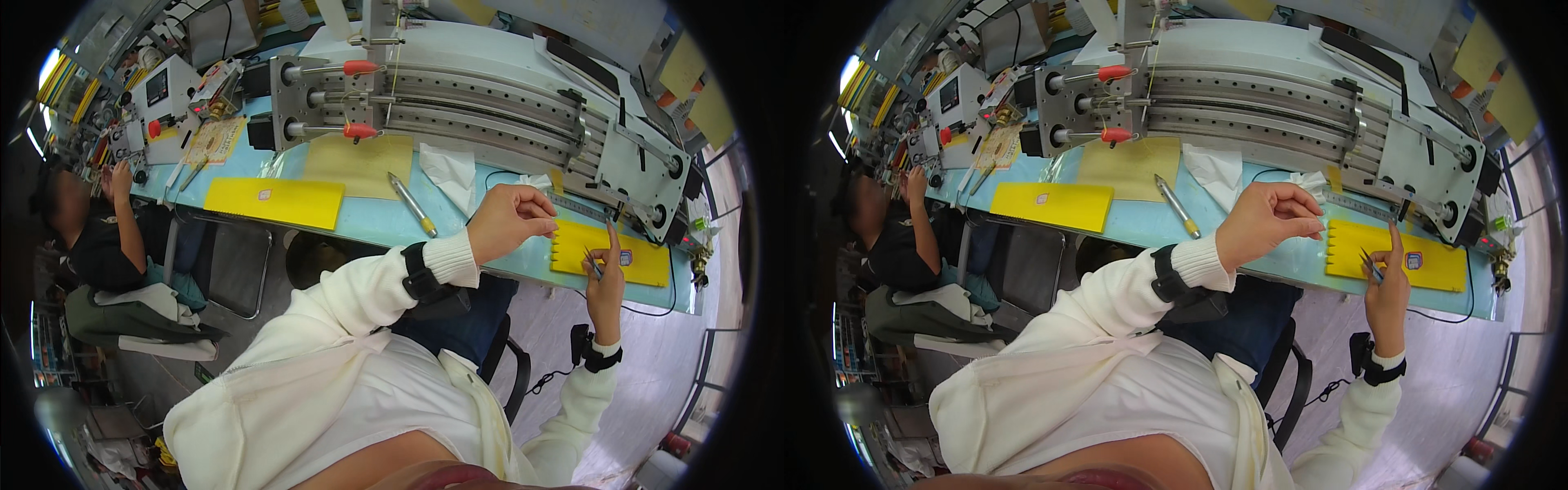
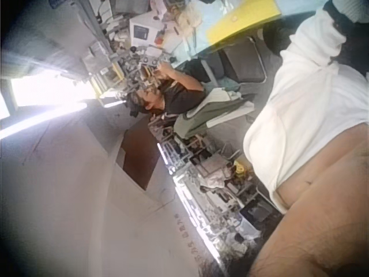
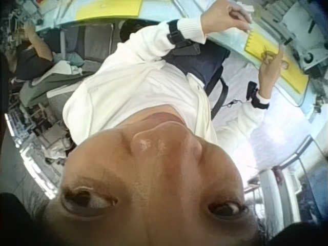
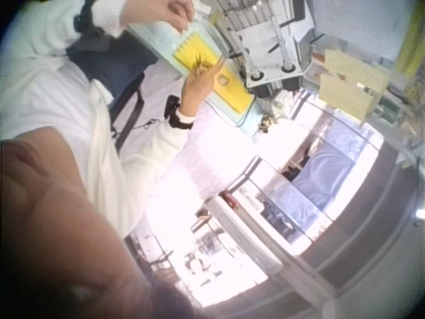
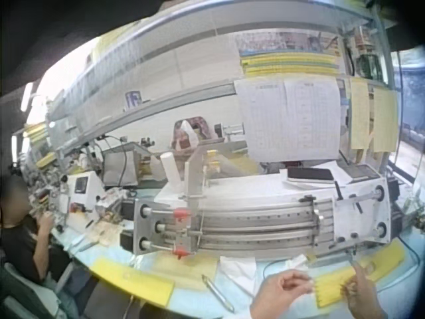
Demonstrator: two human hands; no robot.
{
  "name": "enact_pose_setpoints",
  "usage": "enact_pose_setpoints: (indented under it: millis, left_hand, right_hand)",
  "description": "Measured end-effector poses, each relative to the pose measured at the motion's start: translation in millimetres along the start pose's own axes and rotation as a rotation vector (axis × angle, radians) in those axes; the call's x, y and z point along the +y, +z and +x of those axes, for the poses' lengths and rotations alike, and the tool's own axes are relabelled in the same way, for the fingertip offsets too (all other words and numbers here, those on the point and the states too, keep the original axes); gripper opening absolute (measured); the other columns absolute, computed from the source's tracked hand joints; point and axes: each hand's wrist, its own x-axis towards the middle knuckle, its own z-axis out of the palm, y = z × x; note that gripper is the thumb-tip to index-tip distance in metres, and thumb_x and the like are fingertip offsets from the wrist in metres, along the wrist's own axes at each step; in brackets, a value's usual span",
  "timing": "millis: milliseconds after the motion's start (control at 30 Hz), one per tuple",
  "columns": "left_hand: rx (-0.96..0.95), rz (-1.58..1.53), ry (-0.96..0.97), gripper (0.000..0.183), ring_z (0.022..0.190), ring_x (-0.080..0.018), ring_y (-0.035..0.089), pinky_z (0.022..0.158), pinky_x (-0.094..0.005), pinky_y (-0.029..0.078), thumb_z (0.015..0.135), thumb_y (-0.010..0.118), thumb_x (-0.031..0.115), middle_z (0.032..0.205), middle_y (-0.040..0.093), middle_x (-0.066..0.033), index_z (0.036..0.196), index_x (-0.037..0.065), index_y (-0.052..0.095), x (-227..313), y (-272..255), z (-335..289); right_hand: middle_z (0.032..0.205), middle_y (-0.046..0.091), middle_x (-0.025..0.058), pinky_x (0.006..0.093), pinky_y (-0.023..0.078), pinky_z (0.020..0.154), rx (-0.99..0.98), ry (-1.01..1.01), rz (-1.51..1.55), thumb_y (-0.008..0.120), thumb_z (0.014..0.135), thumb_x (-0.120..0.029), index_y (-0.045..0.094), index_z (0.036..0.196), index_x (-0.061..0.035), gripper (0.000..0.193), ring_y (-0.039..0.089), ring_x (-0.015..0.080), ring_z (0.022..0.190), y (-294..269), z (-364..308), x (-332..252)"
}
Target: The person assembles small electronic components at a workbench, using tweezers to place parts and a soldering iron to join them. They repeatedly pick up components, position them on a jig, and solder connections while seated at the station.
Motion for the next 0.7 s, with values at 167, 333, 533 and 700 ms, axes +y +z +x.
enact_pose_setpoints:
  millis: [167, 333, 533, 700]
  left_hand:
    - [0.016, -0.137, 0.031, 0.018, 0.087, -0.0177, 0.073, 0.082, -0.0262, 0.057, 0.090, 0.072, 0.003, 0.092, 0.074, -0.0118, 0.104, -0.006, 0.066, 5, -5, -5]
    - [0.068, -0.156, 0.092, 0.017, 0.084, -0.0185, 0.074, 0.078, -0.0260, 0.060, 0.090, 0.071, 0.002, 0.093, 0.074, -0.0136, 0.105, -0.006, 0.070, 18, -7, -17]
    - [0.115, -0.008, 0.007, 0.016, 0.081, -0.0193, 0.074, 0.073, -0.0255, 0.060, 0.091, 0.070, 0.004, 0.092, 0.074, -0.0132, 0.103, -0.005, 0.073, 47, -8, -20]
    - [0.009, 0.402, 0.243, 0.017, 0.079, -0.0172, 0.074, 0.068, -0.0249, 0.058, 0.089, 0.073, 0.009, 0.088, 0.075, -0.0108, 0.100, -0.004, 0.074, 88, -2, 14]
  right_hand:
    - [0.085, 0.065, 0.0117, 0.0348, 0.052, 0.082, 0.021, -0.049, 0.110, 0.067, 0.086, 0.005, 0.035, 0.154, -0.0140, 0.077, 0.065, 0.0247, 0.081, 0, -8, 10]
    - [0.089, 0.069, 0.0137, 0.0352, 0.051, 0.085, -0.008, -0.064, 0.073, 0.070, 0.089, -0.004, 0.037, 0.153, -0.0139, 0.073, 0.068, 0.0264, 0.084, -5, -7, 15]
    - [0.095, 0.072, 0.0145, 0.0366, 0.052, 0.086, 0.014, 0.043, 0.062, 0.073, 0.088, -0.008, 0.045, 0.146, -0.0158, 0.065, 0.070, 0.0285, 0.089, -5, -8, 5]
    - [0.094, 0.072, 0.0146, 0.0372, 0.053, 0.085, 0.055, 0.034, 0.049, 0.073, 0.087, -0.006, 0.048, 0.143, -0.0140, 0.061, 0.070, 0.0298, 0.088, -3, -10, 4]
